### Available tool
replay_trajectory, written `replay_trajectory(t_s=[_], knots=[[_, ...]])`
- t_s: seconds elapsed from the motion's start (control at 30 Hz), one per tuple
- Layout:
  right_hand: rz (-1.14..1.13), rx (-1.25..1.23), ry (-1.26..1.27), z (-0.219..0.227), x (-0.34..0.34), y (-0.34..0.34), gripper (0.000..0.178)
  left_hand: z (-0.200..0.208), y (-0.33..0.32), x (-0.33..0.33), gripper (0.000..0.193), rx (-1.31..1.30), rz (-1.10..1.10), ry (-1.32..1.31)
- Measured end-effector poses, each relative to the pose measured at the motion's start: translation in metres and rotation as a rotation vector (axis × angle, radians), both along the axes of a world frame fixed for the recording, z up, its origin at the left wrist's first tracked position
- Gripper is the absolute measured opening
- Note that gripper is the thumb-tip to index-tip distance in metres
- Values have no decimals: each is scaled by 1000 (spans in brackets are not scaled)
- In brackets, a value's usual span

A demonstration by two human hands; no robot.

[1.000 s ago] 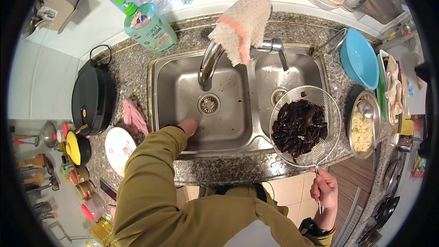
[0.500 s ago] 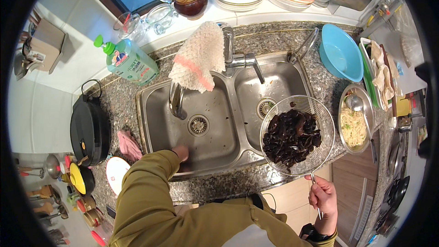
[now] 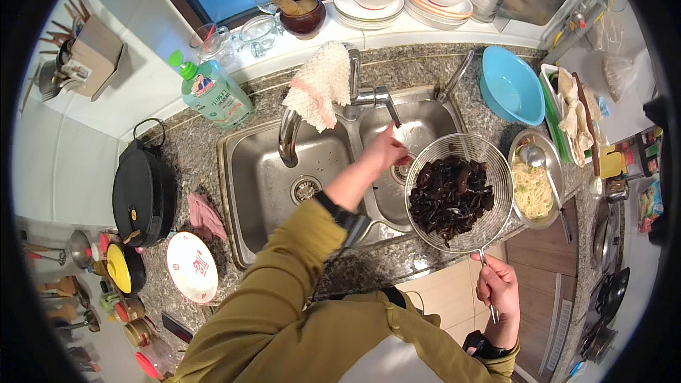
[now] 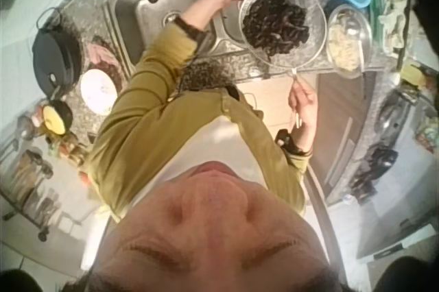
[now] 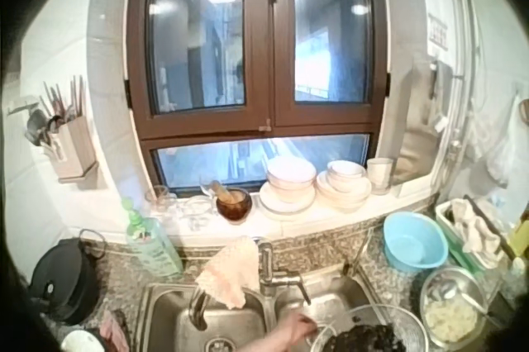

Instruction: The person repeatedly rinses dark wood ear mushrooms in a bowl under running water, then transfers them to a mesh strainer to drain. The process is repeated several times to ensure thorough cleaning.

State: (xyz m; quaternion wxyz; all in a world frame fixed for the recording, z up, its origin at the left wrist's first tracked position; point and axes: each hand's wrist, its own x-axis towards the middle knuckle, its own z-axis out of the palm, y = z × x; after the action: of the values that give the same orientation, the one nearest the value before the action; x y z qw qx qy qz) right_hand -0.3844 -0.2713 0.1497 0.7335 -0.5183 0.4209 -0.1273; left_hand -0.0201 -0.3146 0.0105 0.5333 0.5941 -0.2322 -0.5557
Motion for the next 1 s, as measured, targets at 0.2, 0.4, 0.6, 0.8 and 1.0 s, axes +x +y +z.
replay_trajectory(t_s=[0.2, 0.4, 0.6, 0.8, 1.0], knots=[[5, -38, -4, 5, -12, -2, 30, -14, -1, -16, 70, -75, 285, 259], [58, -28, -36, 2, -10, -20, 29, -33, 147, 58, 23, -100, 902, 694], [145, -30, -33, 1, 14, -29, 30, -15, 181, 68, 24, -164, 1008, 500], [221, -14, -36, 2, 28, -25, 31, 0, 185, 59, 26, -59, 904, 496], [242, -5, -35, -3, 26, -22, 30, -5, 185, 64, 28, -167, 908, 445]])
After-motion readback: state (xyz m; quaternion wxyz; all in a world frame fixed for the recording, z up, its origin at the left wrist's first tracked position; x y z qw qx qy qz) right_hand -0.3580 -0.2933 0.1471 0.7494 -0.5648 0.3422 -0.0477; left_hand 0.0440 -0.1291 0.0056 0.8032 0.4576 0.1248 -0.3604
